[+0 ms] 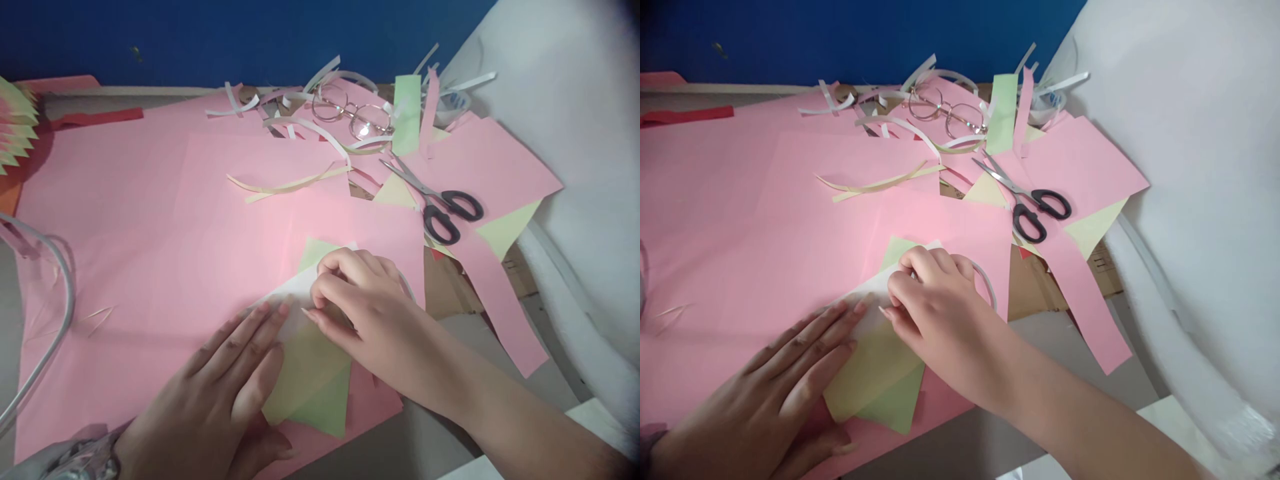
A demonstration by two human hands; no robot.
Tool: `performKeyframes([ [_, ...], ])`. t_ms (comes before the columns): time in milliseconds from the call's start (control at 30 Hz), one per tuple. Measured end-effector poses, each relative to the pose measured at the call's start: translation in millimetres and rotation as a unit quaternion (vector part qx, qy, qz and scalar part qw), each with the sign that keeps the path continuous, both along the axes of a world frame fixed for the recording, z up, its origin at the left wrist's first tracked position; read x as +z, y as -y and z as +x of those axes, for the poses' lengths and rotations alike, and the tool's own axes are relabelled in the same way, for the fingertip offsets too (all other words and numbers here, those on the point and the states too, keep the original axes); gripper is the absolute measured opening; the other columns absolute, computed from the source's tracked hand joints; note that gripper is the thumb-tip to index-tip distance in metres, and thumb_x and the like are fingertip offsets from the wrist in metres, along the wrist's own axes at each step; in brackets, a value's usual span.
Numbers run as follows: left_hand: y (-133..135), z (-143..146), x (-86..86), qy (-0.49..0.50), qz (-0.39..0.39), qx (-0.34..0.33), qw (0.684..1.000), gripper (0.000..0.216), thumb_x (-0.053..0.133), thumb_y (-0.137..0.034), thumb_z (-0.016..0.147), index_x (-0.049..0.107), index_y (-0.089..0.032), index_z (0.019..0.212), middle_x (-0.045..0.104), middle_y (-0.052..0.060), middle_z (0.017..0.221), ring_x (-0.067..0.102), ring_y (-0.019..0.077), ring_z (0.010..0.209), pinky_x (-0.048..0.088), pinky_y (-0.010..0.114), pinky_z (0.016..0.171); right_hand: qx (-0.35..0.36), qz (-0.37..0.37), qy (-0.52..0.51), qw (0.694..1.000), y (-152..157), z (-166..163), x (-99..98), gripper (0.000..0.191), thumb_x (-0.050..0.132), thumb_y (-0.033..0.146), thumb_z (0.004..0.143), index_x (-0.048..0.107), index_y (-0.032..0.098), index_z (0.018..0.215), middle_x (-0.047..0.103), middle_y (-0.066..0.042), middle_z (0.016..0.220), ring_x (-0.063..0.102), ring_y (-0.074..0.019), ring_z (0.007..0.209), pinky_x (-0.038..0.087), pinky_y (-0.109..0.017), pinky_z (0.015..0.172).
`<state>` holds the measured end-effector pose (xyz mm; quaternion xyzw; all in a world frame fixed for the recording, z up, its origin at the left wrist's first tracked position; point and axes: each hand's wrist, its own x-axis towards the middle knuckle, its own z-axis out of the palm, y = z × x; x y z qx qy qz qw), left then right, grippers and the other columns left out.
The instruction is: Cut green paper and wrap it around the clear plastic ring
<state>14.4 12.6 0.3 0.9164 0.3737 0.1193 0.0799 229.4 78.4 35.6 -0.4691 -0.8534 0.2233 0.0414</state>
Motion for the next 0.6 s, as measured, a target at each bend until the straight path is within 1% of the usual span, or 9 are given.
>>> performKeyframes([
  [133, -3.5, 1.8, 2.5, -0.058, 0.007, -0.01, 0.998, 0.072, 0.046, -0.063, 0.08, 0.04, -0.016, 0.135, 0.037, 0.007, 0.145, 0.03, 0.0244, 0.134, 0.022, 0.036, 0.109, 0.005, 0.014, 0.004, 1.0, -0.8, 0.0, -0.2, 0.013, 0.045, 0.02, 0.089, 0.046, 0.02, 0.076, 0.048, -0.002, 0.092, 0.045, -0.014, 0.086, 0.033, -0.034, 0.083],
  [200, -3.7, 2.9, 3.4, -0.049, 0.01, 0.004, 0.999, 0.071, 0.046, -0.062, 0.08, 0.04, -0.017, 0.135, 0.041, 0.005, 0.143, 0.032, 0.023, 0.132, 0.021, 0.035, 0.11, 0.006, 0.021, 0.008, 1.0, -1.2, -0.4, 0.0, 0.012, 0.047, 0.018, 0.087, 0.046, 0.02, 0.075, 0.048, -0.002, 0.092, 0.045, -0.0145, 0.085, 0.033, -0.034, 0.081],
  [267, -2.8, 3.8, 3.9, -0.028, 0.015, 0.012, 0.999, 0.064, 0.049, -0.058, 0.081, 0.046, -0.016, 0.13, 0.044, 0.005, 0.141, 0.034, 0.0232, 0.132, 0.022, 0.035, 0.11, 0.006, 0.023, 0.011, 1.0, -1.3, -0.6, 0.4, 0.012, 0.048, 0.015, 0.085, 0.046, 0.02, 0.075, 0.049, -0.002, 0.091, 0.046, -0.0148, 0.085, 0.034, -0.034, 0.08],
  [333, -2.1, 4.6, 4.3, 0.0, 0.018, 0.011, 1.0, 0.052, 0.05, -0.052, 0.083, 0.054, -0.015, 0.119, 0.045, 0.007, 0.139, 0.034, 0.0243, 0.132, 0.023, 0.037, 0.11, 0.009, 0.022, 0.01, 1.0, -1.1, -0.7, 0.9, 0.012, 0.048, 0.014, 0.085, 0.046, 0.02, 0.075, 0.049, -0.002, 0.092, 0.046, -0.0147, 0.085, 0.034, -0.033, 0.08],
  [400, -2.6, 5.4, 4.8, 0.019, 0.015, 0.007, 1.0, 0.044, 0.05, -0.049, 0.085, 0.058, -0.014, 0.11, 0.045, 0.009, 0.14, 0.033, 0.0254, 0.132, 0.025, 0.038, 0.109, 0.012, 0.021, 0.008, 1.0, -0.8, -0.6, 1.3, 0.011, 0.048, 0.015, 0.085, 0.047, 0.02, 0.075, 0.049, -0.002, 0.093, 0.046, -0.0145, 0.086, 0.034, -0.033, 0.08],
  [433, -3.4, 5.7, 5.1, 0.019, 0.013, 0.008, 1.0, 0.045, 0.05, -0.049, 0.085, 0.057, -0.013, 0.112, 0.043, 0.009, 0.141, 0.033, 0.0256, 0.132, 0.024, 0.038, 0.109, 0.012, 0.022, 0.008, 1.0, -0.7, -0.6, 1.4, 0.012, 0.047, 0.016, 0.086, 0.047, 0.02, 0.075, 0.049, -0.002, 0.093, 0.046, -0.0145, 0.086, 0.033, -0.033, 0.08],
  [467, -4.5, 6.0, 5.4, 0.01, 0.01, 0.009, 1.0, 0.051, 0.049, -0.051, 0.084, 0.054, -0.013, 0.118, 0.041, 0.008, 0.142, 0.032, 0.0256, 0.133, 0.024, 0.038, 0.11, 0.012, 0.025, 0.009, 1.0, -0.6, -0.7, 1.6, 0.012, 0.047, 0.016, 0.086, 0.047, 0.02, 0.075, 0.049, -0.002, 0.094, 0.046, -0.0146, 0.087, 0.033, -0.033, 0.08],
  [533, -6.8, 6.3, 5.7, -0.022, 0.004, 0.009, 1.0, 0.065, 0.048, -0.055, 0.083, 0.042, -0.012, 0.132, 0.037, 0.006, 0.145, 0.03, 0.0252, 0.134, 0.02, 0.039, 0.111, 0.015, 0.03, 0.013, 0.999, -0.5, -0.9, 1.8, 0.012, 0.047, 0.017, 0.086, 0.047, 0.02, 0.074, 0.049, -0.002, 0.094, 0.046, -0.015, 0.087, 0.034, -0.033, 0.08],
  [600, -8.1, 5.9, 5.3, -0.048, -0.001, 0.007, 0.999, 0.07, 0.046, -0.056, 0.083, 0.034, -0.015, 0.138, 0.034, 0.004, 0.147, 0.028, 0.0245, 0.135, 0.017, 0.039, 0.112, 0.017, 0.033, 0.017, 0.999, -0.5, -1.1, 1.8, 0.013, 0.047, 0.018, 0.087, 0.048, 0.02, 0.074, 0.049, -0.003, 0.094, 0.046, -0.0156, 0.087, 0.034, -0.033, 0.079],
])
